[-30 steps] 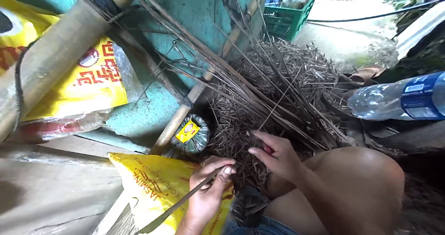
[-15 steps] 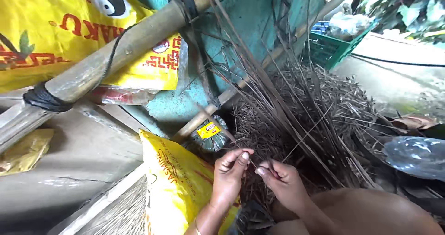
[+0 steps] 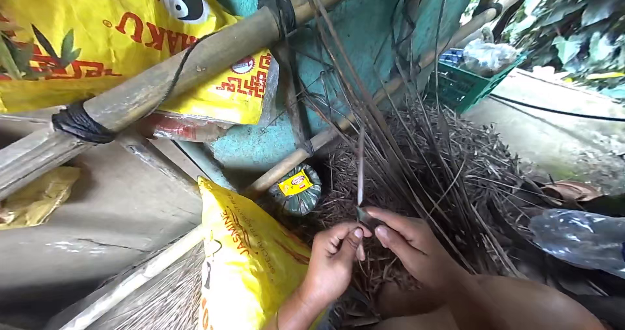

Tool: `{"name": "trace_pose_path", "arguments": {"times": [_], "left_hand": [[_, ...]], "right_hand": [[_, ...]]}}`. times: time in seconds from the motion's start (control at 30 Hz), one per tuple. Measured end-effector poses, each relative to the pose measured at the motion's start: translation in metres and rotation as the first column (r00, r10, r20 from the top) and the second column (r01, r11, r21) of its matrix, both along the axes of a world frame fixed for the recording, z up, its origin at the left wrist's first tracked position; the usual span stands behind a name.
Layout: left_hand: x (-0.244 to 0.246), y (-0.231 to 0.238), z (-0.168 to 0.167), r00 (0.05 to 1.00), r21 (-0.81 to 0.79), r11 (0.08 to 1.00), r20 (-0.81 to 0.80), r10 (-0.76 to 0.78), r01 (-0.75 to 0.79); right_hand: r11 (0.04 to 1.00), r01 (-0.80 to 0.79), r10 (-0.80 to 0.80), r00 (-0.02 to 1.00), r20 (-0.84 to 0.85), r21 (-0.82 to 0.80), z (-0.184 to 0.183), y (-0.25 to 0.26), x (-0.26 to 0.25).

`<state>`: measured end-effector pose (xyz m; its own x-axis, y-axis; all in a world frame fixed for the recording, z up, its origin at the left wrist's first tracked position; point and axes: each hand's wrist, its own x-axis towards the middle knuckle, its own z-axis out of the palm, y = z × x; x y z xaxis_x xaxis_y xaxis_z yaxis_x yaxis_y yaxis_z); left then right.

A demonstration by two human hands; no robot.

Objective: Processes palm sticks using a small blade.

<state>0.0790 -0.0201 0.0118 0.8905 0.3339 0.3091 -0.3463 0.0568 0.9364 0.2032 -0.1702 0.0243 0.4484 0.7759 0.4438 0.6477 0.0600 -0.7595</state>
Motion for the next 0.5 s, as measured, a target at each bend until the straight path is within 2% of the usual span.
{"name": "trace_pose_path", "arguments": {"times": [0.1,0.2,0.43,0.5], "left_hand": [[-0.0031,-0.0016,0.0025,0.999,0.037,0.999,-0.006,-0.035,0.036],[-0.0044,-0.0008,0.0028,0.999,0.071,0.996,-0.018,-0.044,0.045],[-0.0056,0.0036,0.0023,0.994,0.071,0.992,-0.037,-0.100,0.103],[-0.0077,0.0029,0.0028,0.992,0.092,0.989,-0.054,-0.115,0.120]], "right_hand": [[0.996,-0.074,0.076,0.997,0.032,-0.055,0.0080,0.0008,0.0068],[0.995,-0.079,0.082,0.995,0.050,-0.058,0.0078,0.0016,0.0090],[0.995,-0.064,0.064,0.998,0.004,0.073,0.0033,0.0061,0.0109],[0.996,0.011,-0.013,1.000,0.020,0.092,0.0037,0.0066,0.0124]]}}
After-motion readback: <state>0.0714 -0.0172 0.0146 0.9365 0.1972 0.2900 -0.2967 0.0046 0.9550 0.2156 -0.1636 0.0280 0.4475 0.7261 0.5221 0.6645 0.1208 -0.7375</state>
